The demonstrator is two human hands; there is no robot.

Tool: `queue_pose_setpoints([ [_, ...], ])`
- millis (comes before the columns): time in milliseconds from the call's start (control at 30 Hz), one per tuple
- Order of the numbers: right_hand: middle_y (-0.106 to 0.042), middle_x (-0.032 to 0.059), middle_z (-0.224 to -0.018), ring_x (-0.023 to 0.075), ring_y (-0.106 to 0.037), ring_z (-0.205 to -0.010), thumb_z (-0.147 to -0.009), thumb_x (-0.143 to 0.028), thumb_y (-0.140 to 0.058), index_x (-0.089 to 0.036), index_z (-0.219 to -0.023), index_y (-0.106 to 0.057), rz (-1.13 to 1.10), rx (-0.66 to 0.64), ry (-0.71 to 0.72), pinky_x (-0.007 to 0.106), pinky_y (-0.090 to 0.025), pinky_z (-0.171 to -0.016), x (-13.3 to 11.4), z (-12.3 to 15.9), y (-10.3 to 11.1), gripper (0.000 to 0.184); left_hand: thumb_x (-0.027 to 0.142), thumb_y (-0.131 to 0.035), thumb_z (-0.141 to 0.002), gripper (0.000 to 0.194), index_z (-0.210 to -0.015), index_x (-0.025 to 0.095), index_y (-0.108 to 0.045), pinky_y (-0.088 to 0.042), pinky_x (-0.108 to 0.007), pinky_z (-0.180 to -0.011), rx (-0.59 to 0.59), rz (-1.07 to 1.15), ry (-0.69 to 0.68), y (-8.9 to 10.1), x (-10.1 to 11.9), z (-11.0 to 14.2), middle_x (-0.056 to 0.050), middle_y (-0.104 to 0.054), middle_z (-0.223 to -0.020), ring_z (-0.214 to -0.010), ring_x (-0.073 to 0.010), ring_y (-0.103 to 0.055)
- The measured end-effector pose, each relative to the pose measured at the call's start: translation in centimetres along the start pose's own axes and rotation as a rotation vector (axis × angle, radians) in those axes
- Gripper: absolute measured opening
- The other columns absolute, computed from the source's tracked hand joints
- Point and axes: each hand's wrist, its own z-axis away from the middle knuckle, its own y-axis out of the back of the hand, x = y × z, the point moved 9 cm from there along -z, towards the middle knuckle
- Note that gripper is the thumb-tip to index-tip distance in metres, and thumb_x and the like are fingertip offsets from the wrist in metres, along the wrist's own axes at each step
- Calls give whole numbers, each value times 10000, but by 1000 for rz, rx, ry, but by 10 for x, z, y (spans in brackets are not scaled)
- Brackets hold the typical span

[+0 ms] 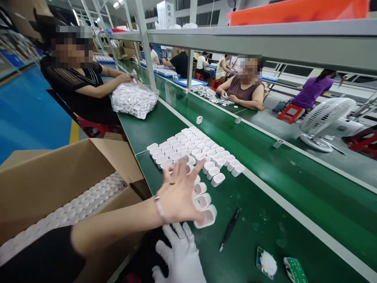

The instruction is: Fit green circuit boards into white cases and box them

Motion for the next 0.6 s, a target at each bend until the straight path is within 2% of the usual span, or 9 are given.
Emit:
queue_pose_setpoints([
  [67, -538, -41, -1316, 301, -451, -1240, -768, -585, -598, -372, -1084, -643, 0, 76, 95, 453, -349, -1055, -3, 5, 0, 384, 667, -704, -446, 1300, -1484, 341, 7, -84, -655, -1010, -80, -107, -20, -33, 16, -27, -159, -311, -1413, -1329, -479, -110],
  [133, -581, -87, -1253, 282, -483, -1214, -752, -566, -616, -400, -1064, -640, 28, 176, 161, 428, -363, -1049, -3, 8, -6, 353, 670, -687, -460, 1299, -1488, 310, 21, -107, -637, -998, -122, -183, 42, -54, 10, -47, -181, -312, -1427, -1323, -479, -144],
  [200, -614, -128, -1186, 260, -536, -1157, -749, -505, -645, -414, -978, -648, 84, 315, 200, 404, -410, -1013, -2, 10, -15, 247, 668, -693, -441, 1317, -1495, 274, -8, -148, -611, -987, -154, -230, 92, -65, -1, -63, -200, -332, -1423, -1306, -478, -194],
  [300, -666, -149, -1054, 219, -591, -1081, -787, -369, -656, -384, -843, -655, 189, 523, 211, 356, -447, -976, 1, 10, -30, 58, 669, -698, -440, 1331, -1499, 232, -21, -200, -581, -976, -131, -236, 161, -69, -11, -80, -220, -360, -1402, -1295, -472, -230],
  [333, -679, -147, -1009, 208, -599, -1065, -798, -350, -651, -368, -804, -655, 209, 585, 205, 344, -443, -982, 2, 10, -33, 20, 683, -692, -448, 1329, -1500, 221, -23, -216, -573, -974, -98, -220, 183, -67, -12, -83, -224, -371, -1392, -1291, -470, -241],
  [400, -691, -147, -939, 189, -606, -1051, -814, -352, -637, -348, -751, -649, 213, 706, 198, 329, -413, -1016, 4, 12, -30, 64, 719, -672, -475, 1308, -1501, 214, -36, -241, -566, -975, -21, -175, 200, -59, -12, -81, -223, -360, -1395, -1293, -463, -249],
  [467, -691, -142, -931, 178, -600, -1061, -821, -384, -617, -347, -752, -648, 192, 758, 227, 321, -376, -1051, 3, 16, -22, 84, 764, -623, -531, 1223, -1499, 239, -90, -245, -575, -989, 41, -116, 149, -45, -13, -67, -204, -307, -1433, -1308, -450, -235],
  [533, -689, -115, -963, 191, -588, -1083, -809, -446, -593, -344, -788, -653, 160, 723, 265, 338, -361, -1063, -2, 19, -13, 120, 754, -569, -628, 1030, -1471, 274, -222, -252, -574, -1006, 115, -67, 71, -18, -26, -45, -163, -310, -1433, -1304, -418, -260],
  [600, -680, -79, -1034, 228, -570, -1116, -788, -442, -588, -337, -858, -665, 143, 601, 241, 386, -383, -1046, -4, 19, -10, 147, 627, -565, -732, 749, -1369, 263, -412, -307, -507, -1012, 247, -35, 65, 26, -64, -21, -117, -432, -1324, -1228, -340, -386],
])
